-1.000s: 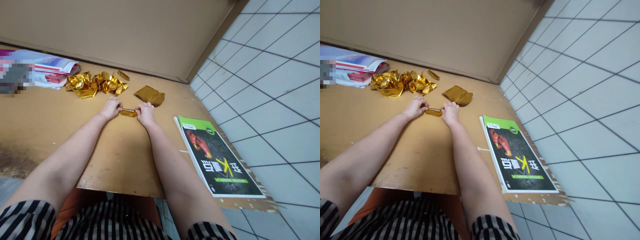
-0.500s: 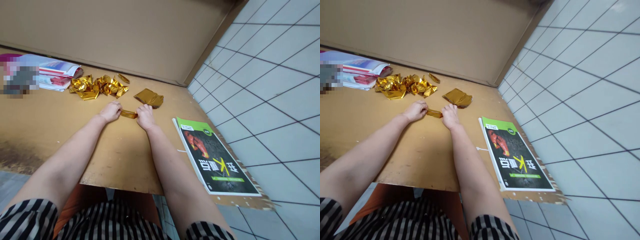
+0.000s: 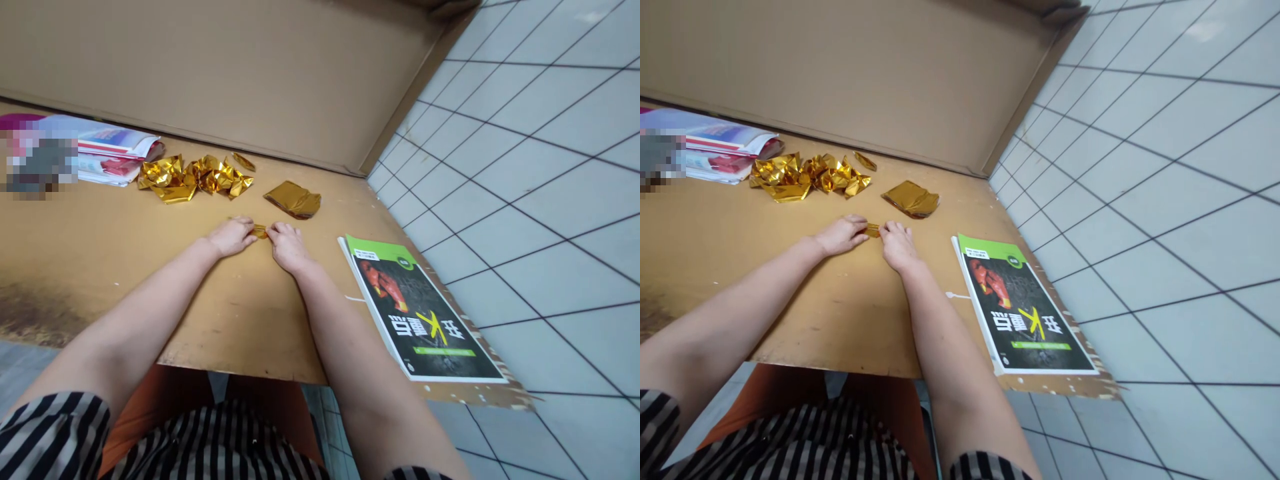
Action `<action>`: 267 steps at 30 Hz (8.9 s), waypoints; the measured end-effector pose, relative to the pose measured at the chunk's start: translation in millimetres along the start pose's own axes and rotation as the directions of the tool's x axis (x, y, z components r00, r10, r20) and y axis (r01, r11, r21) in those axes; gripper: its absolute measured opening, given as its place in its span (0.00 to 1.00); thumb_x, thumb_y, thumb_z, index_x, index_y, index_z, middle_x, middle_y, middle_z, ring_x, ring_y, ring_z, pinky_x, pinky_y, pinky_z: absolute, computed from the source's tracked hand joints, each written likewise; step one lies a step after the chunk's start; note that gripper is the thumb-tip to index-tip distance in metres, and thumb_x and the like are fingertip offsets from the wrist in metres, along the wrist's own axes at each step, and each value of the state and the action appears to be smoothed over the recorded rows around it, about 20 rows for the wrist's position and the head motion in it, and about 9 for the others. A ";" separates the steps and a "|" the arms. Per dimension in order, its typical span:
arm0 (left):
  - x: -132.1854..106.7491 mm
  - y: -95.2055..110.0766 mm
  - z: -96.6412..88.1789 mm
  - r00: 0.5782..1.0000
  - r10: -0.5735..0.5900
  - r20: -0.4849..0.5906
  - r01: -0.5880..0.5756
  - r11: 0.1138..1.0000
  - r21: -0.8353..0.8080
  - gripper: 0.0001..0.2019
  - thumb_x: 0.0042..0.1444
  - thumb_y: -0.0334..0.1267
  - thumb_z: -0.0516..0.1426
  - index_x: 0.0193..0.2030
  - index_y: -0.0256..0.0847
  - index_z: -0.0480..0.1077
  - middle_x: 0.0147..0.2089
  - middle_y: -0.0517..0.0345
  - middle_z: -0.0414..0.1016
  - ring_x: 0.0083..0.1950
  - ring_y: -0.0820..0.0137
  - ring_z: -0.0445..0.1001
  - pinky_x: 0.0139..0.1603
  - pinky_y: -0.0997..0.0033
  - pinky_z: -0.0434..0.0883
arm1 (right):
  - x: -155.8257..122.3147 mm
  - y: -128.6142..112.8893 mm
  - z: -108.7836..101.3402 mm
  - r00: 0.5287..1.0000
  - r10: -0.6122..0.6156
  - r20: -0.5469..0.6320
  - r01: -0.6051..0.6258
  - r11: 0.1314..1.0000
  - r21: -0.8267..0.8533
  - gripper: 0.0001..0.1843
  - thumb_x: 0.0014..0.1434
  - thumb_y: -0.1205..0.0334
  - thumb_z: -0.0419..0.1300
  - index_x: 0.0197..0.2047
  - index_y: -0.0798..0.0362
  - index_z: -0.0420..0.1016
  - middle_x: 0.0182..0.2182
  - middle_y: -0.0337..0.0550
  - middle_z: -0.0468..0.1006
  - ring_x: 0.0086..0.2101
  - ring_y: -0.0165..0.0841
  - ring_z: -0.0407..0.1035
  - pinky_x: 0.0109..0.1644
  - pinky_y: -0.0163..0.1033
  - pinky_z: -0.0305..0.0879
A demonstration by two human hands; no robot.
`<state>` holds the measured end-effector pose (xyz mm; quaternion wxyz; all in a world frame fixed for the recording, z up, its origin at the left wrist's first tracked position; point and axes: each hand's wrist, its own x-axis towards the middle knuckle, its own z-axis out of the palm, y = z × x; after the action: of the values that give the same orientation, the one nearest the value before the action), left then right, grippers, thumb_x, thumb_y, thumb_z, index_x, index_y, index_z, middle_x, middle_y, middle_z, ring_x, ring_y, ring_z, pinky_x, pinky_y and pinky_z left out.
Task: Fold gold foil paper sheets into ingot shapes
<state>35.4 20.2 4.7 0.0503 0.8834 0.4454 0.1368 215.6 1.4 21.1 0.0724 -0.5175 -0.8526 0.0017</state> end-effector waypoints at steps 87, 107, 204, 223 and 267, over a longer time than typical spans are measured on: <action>-21.3 -13.5 -5.2 0.991 -0.025 -0.133 0.032 0.998 0.052 0.15 0.63 0.38 0.47 0.44 0.38 0.73 0.44 0.49 0.77 0.49 0.61 0.73 0.54 0.59 0.71 | 9.0 -19.2 5.8 0.986 -0.004 0.166 -0.035 0.972 0.231 0.44 0.65 0.37 0.32 0.70 0.64 0.50 0.70 0.57 0.48 0.68 0.42 0.41 0.71 0.49 0.38; -11.5 -10.3 0.8 0.996 -0.013 -0.092 0.015 1.000 0.016 0.16 0.61 0.33 0.49 0.50 0.37 0.74 0.49 0.49 0.77 0.50 0.63 0.73 0.57 0.62 0.69 | 17.0 -39.6 9.9 0.990 -0.078 0.118 0.037 0.947 0.320 0.42 0.66 0.40 0.36 0.70 0.64 0.47 0.69 0.58 0.52 0.68 0.42 0.45 0.70 0.51 0.39; -14.2 -24.2 -4.9 0.983 -0.183 -0.010 0.181 0.978 -0.107 0.20 0.61 0.42 0.53 0.57 0.37 0.71 0.59 0.49 0.73 0.61 0.62 0.69 0.65 0.63 0.63 | 7.4 1.7 9.4 0.995 0.065 0.070 -0.083 0.954 0.287 0.29 0.63 0.54 0.53 0.64 0.57 0.65 0.65 0.53 0.61 0.65 0.41 0.54 0.69 0.50 0.47; -10.3 -17.8 -8.1 0.992 -0.081 -0.098 0.089 0.993 0.080 0.15 0.65 0.38 0.48 0.43 0.37 0.75 0.45 0.48 0.79 0.47 0.61 0.74 0.52 0.62 0.70 | 13.0 0.3 8.9 0.990 0.127 -0.068 -0.102 0.951 0.293 0.16 0.57 0.60 0.60 0.49 0.50 0.78 0.54 0.46 0.76 0.56 0.42 0.68 0.62 0.49 0.62; -11.6 -2.4 -1.8 0.996 0.046 -0.072 -0.044 0.999 0.029 0.16 0.64 0.35 0.47 0.51 0.39 0.74 0.51 0.49 0.77 0.52 0.63 0.73 0.56 0.62 0.69 | 14.7 -24.5 5.6 1.000 0.015 -0.016 -0.012 0.983 0.182 0.24 0.66 0.59 0.44 0.60 0.57 0.68 0.58 0.54 0.70 0.59 0.42 0.61 0.63 0.48 0.53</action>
<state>26.5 12.3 3.7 0.0188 0.8884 0.4285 0.1637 186.6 3.4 19.2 0.1266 -0.5144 -0.8448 0.0755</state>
